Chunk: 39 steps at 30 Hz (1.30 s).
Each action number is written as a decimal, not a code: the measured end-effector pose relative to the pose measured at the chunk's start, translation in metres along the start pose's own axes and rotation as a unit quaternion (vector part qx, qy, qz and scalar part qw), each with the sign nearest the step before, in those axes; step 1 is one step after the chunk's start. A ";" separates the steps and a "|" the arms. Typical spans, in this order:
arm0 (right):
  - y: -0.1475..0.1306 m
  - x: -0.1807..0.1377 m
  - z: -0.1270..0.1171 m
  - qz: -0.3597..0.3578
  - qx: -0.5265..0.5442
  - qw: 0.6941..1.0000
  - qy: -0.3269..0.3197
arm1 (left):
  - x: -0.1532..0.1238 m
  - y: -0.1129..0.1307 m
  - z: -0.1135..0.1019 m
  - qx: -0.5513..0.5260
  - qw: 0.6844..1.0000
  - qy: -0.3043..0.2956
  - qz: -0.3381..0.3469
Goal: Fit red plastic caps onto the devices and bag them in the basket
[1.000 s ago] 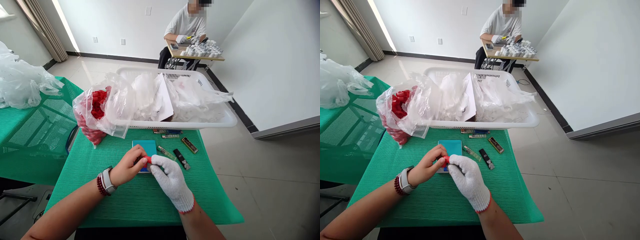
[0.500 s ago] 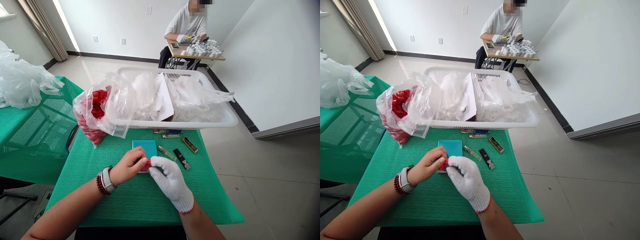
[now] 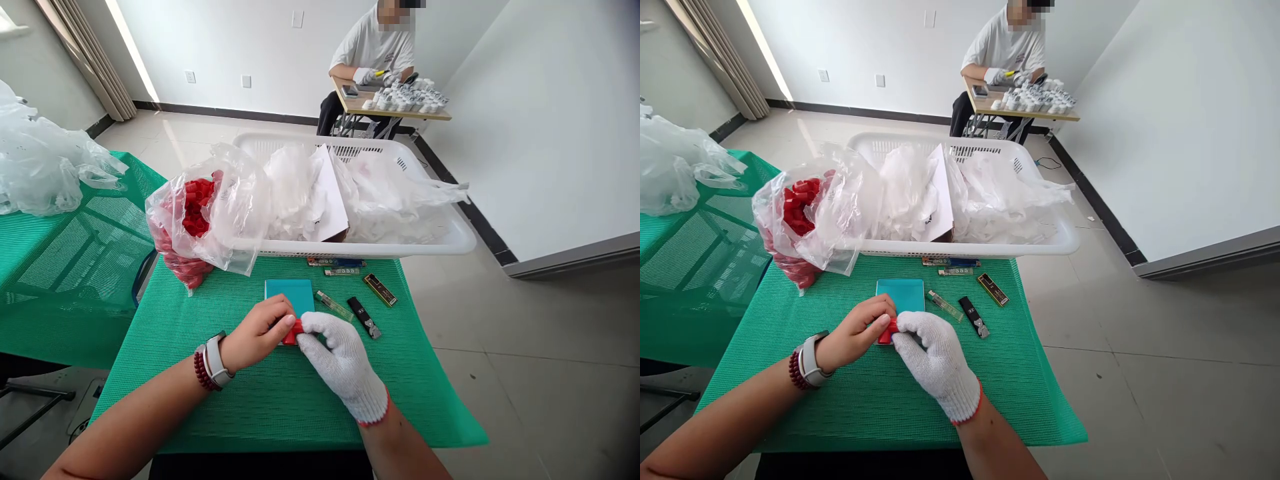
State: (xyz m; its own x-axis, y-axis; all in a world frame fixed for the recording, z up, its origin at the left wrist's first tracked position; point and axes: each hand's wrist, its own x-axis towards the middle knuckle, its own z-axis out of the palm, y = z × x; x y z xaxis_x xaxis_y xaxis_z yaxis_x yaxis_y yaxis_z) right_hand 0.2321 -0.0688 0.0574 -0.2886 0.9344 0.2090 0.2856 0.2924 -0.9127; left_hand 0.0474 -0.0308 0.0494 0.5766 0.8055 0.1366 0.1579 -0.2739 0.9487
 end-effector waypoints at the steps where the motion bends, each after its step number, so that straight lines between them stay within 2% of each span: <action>1: 0.000 0.000 0.000 -0.004 0.004 1.000 0.002 | 0.000 0.000 0.000 -0.006 1.000 0.001 -0.006; 5: -0.001 0.002 -0.001 -0.013 0.001 1.000 0.009 | -0.001 0.001 0.001 -0.024 0.999 0.017 -0.028; 9: -0.003 0.002 -0.001 0.008 0.008 1.000 -0.018 | -0.001 0.001 0.000 -0.018 0.999 0.036 -0.028; 16: -0.006 0.003 0.003 0.029 0.023 0.999 -0.039 | 0.001 0.000 -0.002 -0.033 0.999 -0.002 -0.011; 22: -0.005 0.003 0.006 0.048 0.016 0.997 -0.053 | 0.001 0.000 -0.002 -0.016 1.000 0.015 -0.012; 34: -0.002 0.000 0.008 0.023 -0.017 0.999 -0.037 | 0.000 -0.002 0.001 0.019 0.999 0.023 -0.013; 39: -0.002 -0.003 0.009 0.055 0.035 0.997 -0.034 | -0.001 -0.001 0.004 0.054 0.998 -0.018 -0.004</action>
State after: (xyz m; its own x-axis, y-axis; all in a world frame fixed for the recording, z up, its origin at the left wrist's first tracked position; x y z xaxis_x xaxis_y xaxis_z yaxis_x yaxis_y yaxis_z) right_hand 0.2241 -0.0740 0.0553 -0.3220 0.9430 0.0843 0.2547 0.1721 -0.9516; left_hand 0.0496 -0.0335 0.0474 0.6036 0.7886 0.1170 0.2470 -0.3245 0.9131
